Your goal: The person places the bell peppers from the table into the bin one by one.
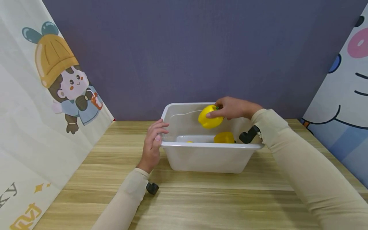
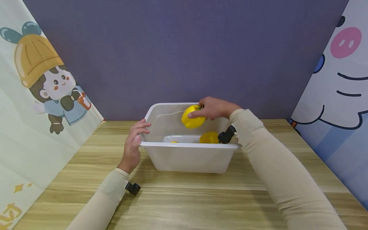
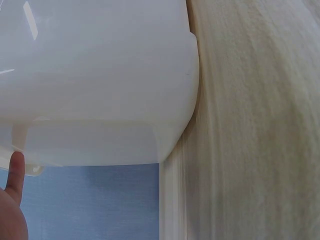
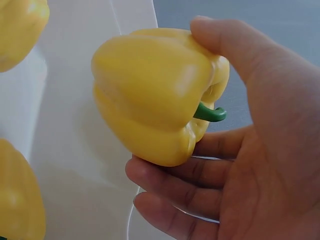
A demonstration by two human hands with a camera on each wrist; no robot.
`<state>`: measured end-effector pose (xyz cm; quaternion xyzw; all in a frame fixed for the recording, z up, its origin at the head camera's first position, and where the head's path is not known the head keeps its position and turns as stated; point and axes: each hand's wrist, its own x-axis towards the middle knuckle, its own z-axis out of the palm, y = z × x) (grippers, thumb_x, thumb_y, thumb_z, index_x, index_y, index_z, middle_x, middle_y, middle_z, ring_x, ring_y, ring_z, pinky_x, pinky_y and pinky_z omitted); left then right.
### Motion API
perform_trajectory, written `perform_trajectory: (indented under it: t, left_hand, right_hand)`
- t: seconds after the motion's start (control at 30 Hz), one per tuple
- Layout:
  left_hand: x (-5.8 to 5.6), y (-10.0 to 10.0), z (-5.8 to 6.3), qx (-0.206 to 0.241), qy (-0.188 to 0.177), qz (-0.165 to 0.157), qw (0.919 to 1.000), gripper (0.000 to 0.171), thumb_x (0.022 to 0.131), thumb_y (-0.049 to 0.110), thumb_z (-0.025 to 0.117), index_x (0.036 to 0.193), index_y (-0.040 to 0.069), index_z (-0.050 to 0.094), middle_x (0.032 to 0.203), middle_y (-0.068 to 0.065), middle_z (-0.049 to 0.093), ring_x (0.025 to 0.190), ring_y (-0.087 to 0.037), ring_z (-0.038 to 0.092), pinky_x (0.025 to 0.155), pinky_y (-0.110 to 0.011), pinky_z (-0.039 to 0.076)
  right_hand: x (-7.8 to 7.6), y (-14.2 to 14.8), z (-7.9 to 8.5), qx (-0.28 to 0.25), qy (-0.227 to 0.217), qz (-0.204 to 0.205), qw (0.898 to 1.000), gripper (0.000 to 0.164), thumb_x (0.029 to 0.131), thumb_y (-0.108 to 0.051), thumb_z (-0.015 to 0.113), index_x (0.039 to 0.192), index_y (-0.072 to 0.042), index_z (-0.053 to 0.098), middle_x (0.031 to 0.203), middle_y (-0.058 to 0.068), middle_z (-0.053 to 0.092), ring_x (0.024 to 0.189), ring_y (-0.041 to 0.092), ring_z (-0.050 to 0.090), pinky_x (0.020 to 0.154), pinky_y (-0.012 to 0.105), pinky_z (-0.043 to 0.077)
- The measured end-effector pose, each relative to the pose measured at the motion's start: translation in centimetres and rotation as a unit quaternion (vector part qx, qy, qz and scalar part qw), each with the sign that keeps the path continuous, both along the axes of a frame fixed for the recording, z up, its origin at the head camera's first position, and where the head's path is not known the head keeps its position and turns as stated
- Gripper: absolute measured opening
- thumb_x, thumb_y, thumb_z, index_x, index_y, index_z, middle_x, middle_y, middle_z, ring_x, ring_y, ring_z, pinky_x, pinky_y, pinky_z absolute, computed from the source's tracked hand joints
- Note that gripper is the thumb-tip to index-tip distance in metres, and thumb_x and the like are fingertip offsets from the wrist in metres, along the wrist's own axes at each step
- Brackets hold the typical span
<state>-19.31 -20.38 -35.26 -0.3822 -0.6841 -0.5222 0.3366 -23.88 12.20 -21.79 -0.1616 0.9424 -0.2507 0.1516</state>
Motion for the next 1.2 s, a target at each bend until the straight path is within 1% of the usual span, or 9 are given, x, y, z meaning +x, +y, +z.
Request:
perform_trajectory:
  t: [0.13,0.4,0.63,0.73,0.8,0.87,0.97,1.13,1.2]
  left_hand:
    - [0.0,0.0,0.0,0.007,0.004,-0.003,1.0,0.031,0.093,0.012,0.036,0.103,0.0,0.063,0.126,-0.021,0.061,0.135,-0.04,0.042,0.117,-0.052,0.025]
    - [0.0,0.0,0.0,0.013,0.014,-0.007,0.9998,0.031,0.092,0.009,0.036,0.102,-0.001,0.063,0.125,-0.022,0.061,0.134,-0.041,0.042,0.115,-0.053,0.026]
    - [0.0,0.0,-0.1,0.011,0.015,-0.009,0.9998,0.031,0.092,0.009,0.035,0.102,-0.001,0.063,0.125,-0.023,0.061,0.133,-0.043,0.043,0.116,-0.054,0.026]
    - [0.0,0.0,-0.1,0.013,0.016,-0.009,0.9998,0.031,0.092,0.008,0.035,0.103,-0.001,0.063,0.125,-0.023,0.061,0.133,-0.043,0.042,0.116,-0.054,0.026]
    - [0.0,0.0,-0.1,0.014,0.015,-0.008,0.9998,0.031,0.092,0.008,0.035,0.103,-0.001,0.063,0.125,-0.023,0.061,0.134,-0.042,0.042,0.116,-0.054,0.025]
    - [0.1,0.0,-0.1,0.015,0.014,-0.008,0.9998,0.032,0.092,0.008,0.035,0.103,-0.001,0.063,0.125,-0.023,0.061,0.134,-0.042,0.042,0.116,-0.054,0.025]
    - [0.1,-0.1,-0.1,0.016,0.014,-0.007,0.9998,0.031,0.092,0.008,0.036,0.103,-0.001,0.063,0.125,-0.023,0.061,0.133,-0.042,0.042,0.116,-0.054,0.025]
    - [0.1,0.0,-0.2,0.016,0.013,-0.009,0.9997,0.031,0.092,0.008,0.036,0.103,-0.001,0.063,0.125,-0.023,0.061,0.133,-0.042,0.042,0.116,-0.054,0.025]
    - [0.1,0.1,-0.2,0.015,0.013,-0.01,0.9997,0.031,0.092,0.008,0.036,0.103,-0.001,0.063,0.125,-0.023,0.061,0.134,-0.042,0.042,0.116,-0.054,0.025]
  right_hand:
    - [0.1,-0.2,-0.1,0.001,-0.001,0.009,1.0,0.083,0.083,-0.07,0.063,0.134,-0.004,0.055,0.117,0.01,0.061,0.104,0.029,0.058,0.086,0.041,0.055]
    - [0.1,-0.5,-0.4,0.011,0.005,0.017,1.0,0.082,0.083,-0.07,0.064,0.133,-0.005,0.056,0.116,0.009,0.061,0.1,0.028,0.058,0.084,0.039,0.055]
    - [-0.1,-0.3,-0.9,0.024,0.014,0.027,0.999,0.08,0.083,-0.07,0.064,0.131,-0.006,0.058,0.114,0.008,0.062,0.098,0.025,0.055,0.085,0.041,0.048]
    - [-0.1,-0.2,-0.9,0.026,0.018,0.03,0.999,0.08,0.083,-0.069,0.063,0.133,-0.006,0.057,0.118,0.008,0.061,0.101,0.026,0.055,0.089,0.043,0.048]
    - [-0.1,-0.1,-0.8,0.026,0.02,0.031,0.999,0.08,0.085,-0.068,0.062,0.136,-0.007,0.056,0.125,0.009,0.061,0.107,0.027,0.056,0.094,0.047,0.049]
    - [0.0,-0.1,-0.7,0.021,0.021,0.026,0.999,0.078,0.087,-0.066,0.061,0.139,-0.008,0.055,0.133,0.011,0.059,0.115,0.028,0.056,0.099,0.051,0.048]
    - [0.0,0.0,-0.7,0.007,0.025,0.015,1.0,0.073,0.09,-0.064,0.06,0.14,-0.011,0.055,0.138,0.011,0.057,0.119,0.029,0.056,0.101,0.053,0.048]
    - [0.0,1.0,-0.7,-0.019,0.034,-0.001,0.999,0.072,0.088,-0.065,0.061,0.137,-0.012,0.057,0.131,0.008,0.06,0.113,0.028,0.06,0.095,0.049,0.053]
    - [0.1,1.7,-0.8,-0.029,0.034,-0.002,0.999,0.069,0.09,-0.062,0.06,0.137,-0.012,0.057,0.129,0.009,0.061,0.112,0.029,0.06,0.094,0.048,0.053]
